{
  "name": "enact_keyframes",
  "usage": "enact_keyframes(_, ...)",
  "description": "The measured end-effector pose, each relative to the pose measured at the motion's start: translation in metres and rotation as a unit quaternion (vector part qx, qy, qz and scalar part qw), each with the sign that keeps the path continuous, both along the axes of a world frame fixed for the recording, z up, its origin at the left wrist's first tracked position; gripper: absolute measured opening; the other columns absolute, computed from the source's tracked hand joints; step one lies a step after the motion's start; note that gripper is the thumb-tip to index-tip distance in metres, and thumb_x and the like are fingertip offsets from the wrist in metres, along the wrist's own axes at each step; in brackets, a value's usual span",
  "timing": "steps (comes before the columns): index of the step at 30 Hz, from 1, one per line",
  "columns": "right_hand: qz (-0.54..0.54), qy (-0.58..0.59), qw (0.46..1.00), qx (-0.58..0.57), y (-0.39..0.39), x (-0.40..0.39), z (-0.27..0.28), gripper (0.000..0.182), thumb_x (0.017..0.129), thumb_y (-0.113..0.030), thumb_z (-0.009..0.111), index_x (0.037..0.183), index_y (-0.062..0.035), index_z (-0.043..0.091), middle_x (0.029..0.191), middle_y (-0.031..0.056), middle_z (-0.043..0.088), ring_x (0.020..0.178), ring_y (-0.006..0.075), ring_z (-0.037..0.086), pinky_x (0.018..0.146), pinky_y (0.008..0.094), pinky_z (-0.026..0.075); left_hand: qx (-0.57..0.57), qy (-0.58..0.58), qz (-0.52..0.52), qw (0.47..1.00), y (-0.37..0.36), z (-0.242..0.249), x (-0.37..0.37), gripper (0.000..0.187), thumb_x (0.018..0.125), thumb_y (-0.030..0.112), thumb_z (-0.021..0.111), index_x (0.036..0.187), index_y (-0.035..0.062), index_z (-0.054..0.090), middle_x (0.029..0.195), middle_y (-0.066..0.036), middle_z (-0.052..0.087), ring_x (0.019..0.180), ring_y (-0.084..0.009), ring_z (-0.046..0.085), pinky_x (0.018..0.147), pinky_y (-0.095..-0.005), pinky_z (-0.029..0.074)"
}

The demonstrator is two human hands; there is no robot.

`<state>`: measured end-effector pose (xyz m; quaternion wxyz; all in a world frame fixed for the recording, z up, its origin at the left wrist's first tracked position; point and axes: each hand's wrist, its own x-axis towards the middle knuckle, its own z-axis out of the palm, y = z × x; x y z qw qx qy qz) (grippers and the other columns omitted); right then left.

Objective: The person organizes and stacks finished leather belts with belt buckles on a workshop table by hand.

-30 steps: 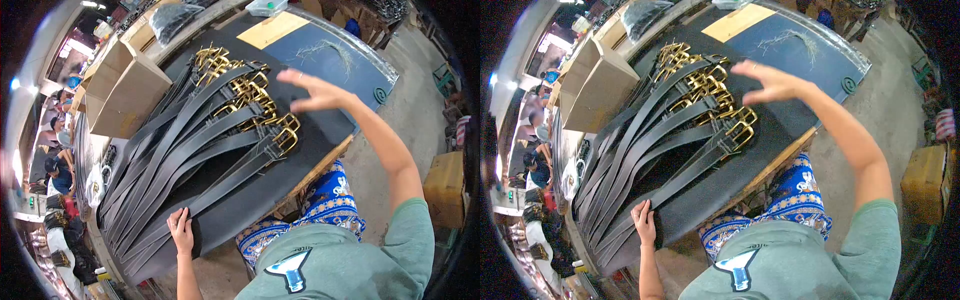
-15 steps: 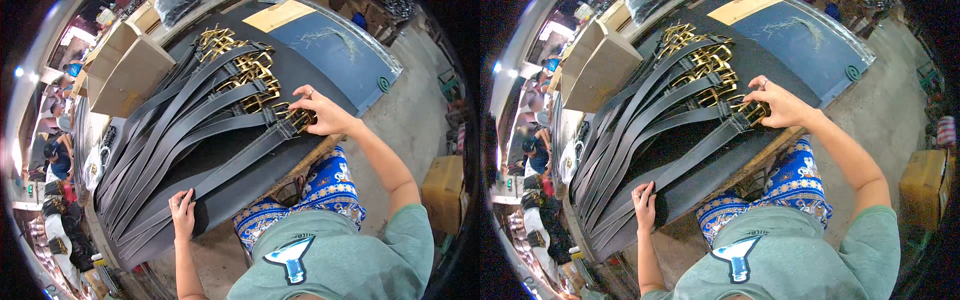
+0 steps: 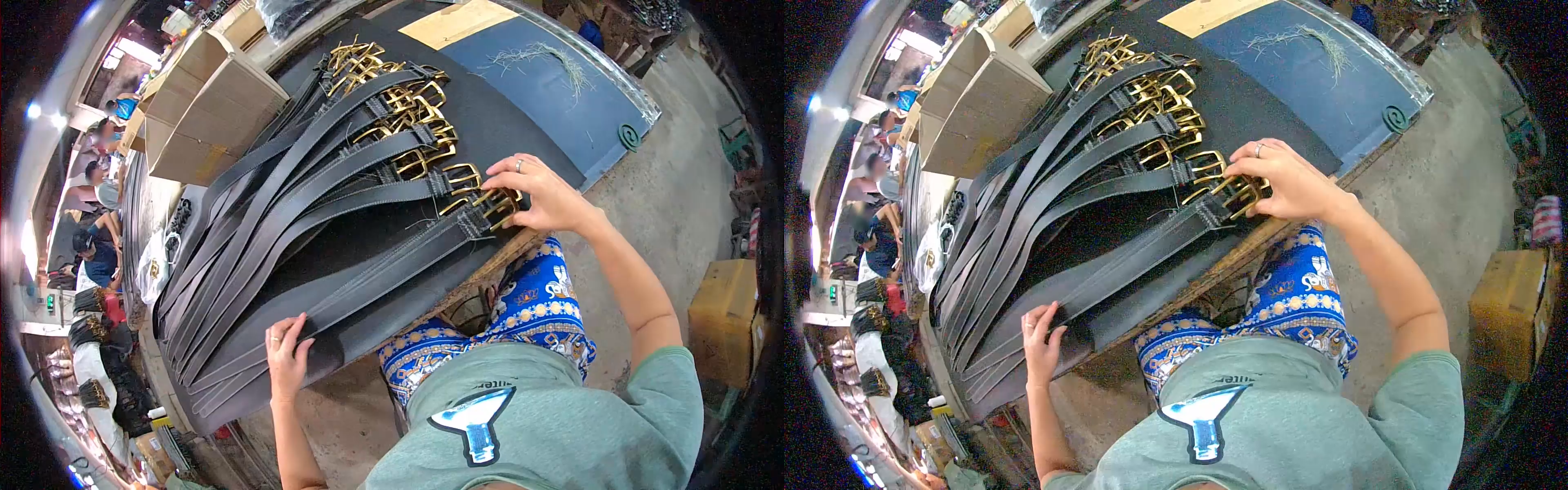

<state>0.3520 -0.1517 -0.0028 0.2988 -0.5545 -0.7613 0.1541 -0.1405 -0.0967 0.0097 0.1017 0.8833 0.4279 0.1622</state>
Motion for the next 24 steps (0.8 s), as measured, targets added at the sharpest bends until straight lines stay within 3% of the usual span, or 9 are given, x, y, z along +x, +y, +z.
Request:
enact_keyframes(3, 0.009, 0.042, 0.995, -0.095, 0.009, 0.004, 0.002, 0.056, 0.060, -0.009, 0.077, 0.114, -0.0054, 0.061, 0.117, 0.0099, 0.059, 0.112, 0.0305, 0.052, 0.102, 0.0397, 0.038, -0.026, -0.003, -0.002, 1.000, -0.003, -0.006, 0.012, 0.056, 0.069, 0.003, 0.075, 0.123, 0.0063, 0.061, 0.113, -0.011, 0.056, 0.101, -0.0316, 0.053, 0.091, -0.0415, 0.042)
enact_keyframes(7, 0.030, -0.013, 0.999, -0.038, 0.009, -0.002, 0.001, 0.056, 0.061, -0.007, 0.077, 0.115, -0.0042, 0.060, 0.113, 0.0113, 0.054, 0.106, 0.0282, 0.051, 0.096, 0.0378, 0.039, -0.019, -0.012, -0.034, 0.999, -0.002, -0.017, 0.031, 0.060, 0.070, 0.010, 0.077, 0.127, 0.0072, 0.057, 0.113, -0.012, 0.057, 0.105, -0.0320, 0.053, 0.106, -0.0473, 0.034)
enact_keyframes(11, 0.059, 0.035, 0.993, -0.096, 0.013, -0.002, 0.005, 0.053, 0.063, -0.007, 0.076, 0.113, -0.0026, 0.059, 0.104, 0.0118, 0.051, 0.102, 0.0294, 0.051, 0.091, 0.0365, 0.042, -0.024, -0.011, -0.035, 0.999, 0.006, -0.017, 0.036, 0.054, 0.071, 0.005, 0.075, 0.123, 0.0061, 0.061, 0.108, -0.012, 0.058, 0.101, -0.0310, 0.054, 0.100, -0.0443, 0.038)
enact_keyframes(16, 0.108, 0.034, 0.992, -0.062, 0.018, -0.024, 0.027, 0.048, 0.067, -0.010, 0.075, 0.112, -0.0030, 0.058, 0.102, 0.0122, 0.050, 0.101, 0.0316, 0.052, 0.088, 0.0378, 0.043, -0.011, -0.008, -0.014, 1.000, 0.010, 0.021, 0.016, 0.047, 0.070, -0.001, 0.073, 0.115, 0.0048, 0.065, 0.105, -0.013, 0.058, 0.097, -0.0305, 0.055, 0.084, -0.0385, 0.046)
enact_keyframes(20, 0.139, 0.012, 0.990, -0.006, 0.039, -0.056, 0.013, 0.046, 0.066, -0.012, 0.075, 0.108, -0.0031, 0.058, 0.102, 0.0141, 0.053, 0.101, 0.0330, 0.053, 0.090, 0.0400, 0.042, -0.036, 0.001, 0.033, 0.999, 0.017, 0.030, -0.012, 0.046, 0.070, -0.003, 0.071, 0.115, 0.0041, 0.065, 0.106, -0.013, 0.059, 0.100, -0.0309, 0.056, 0.086, -0.0393, 0.046)
enact_keyframes(21, 0.143, 0.003, 0.990, -0.008, 0.043, -0.061, 0.006, 0.046, 0.065, -0.012, 0.075, 0.107, -0.0030, 0.058, 0.102, 0.0141, 0.053, 0.101, 0.0332, 0.053, 0.090, 0.0405, 0.042, -0.126, -0.024, 0.066, 0.990, 0.018, 0.021, -0.022, 0.051, 0.069, 0.001, 0.073, 0.119, 0.0057, 0.064, 0.112, -0.013, 0.057, 0.104, -0.0309, 0.055, 0.090, -0.0388, 0.045)
enact_keyframes(24, 0.135, -0.062, 0.988, 0.042, 0.044, -0.069, -0.006, 0.050, 0.058, -0.010, 0.073, 0.106, -0.0013, 0.058, 0.101, 0.0137, 0.053, 0.101, 0.0330, 0.050, 0.088, 0.0427, 0.041, -0.052, 0.029, 0.019, 0.998, 0.015, -0.004, -0.024, 0.064, 0.066, 0.014, 0.080, 0.127, 0.0099, 0.059, 0.124, -0.013, 0.053, 0.114, -0.0327, 0.049, 0.097, -0.0409, 0.042)
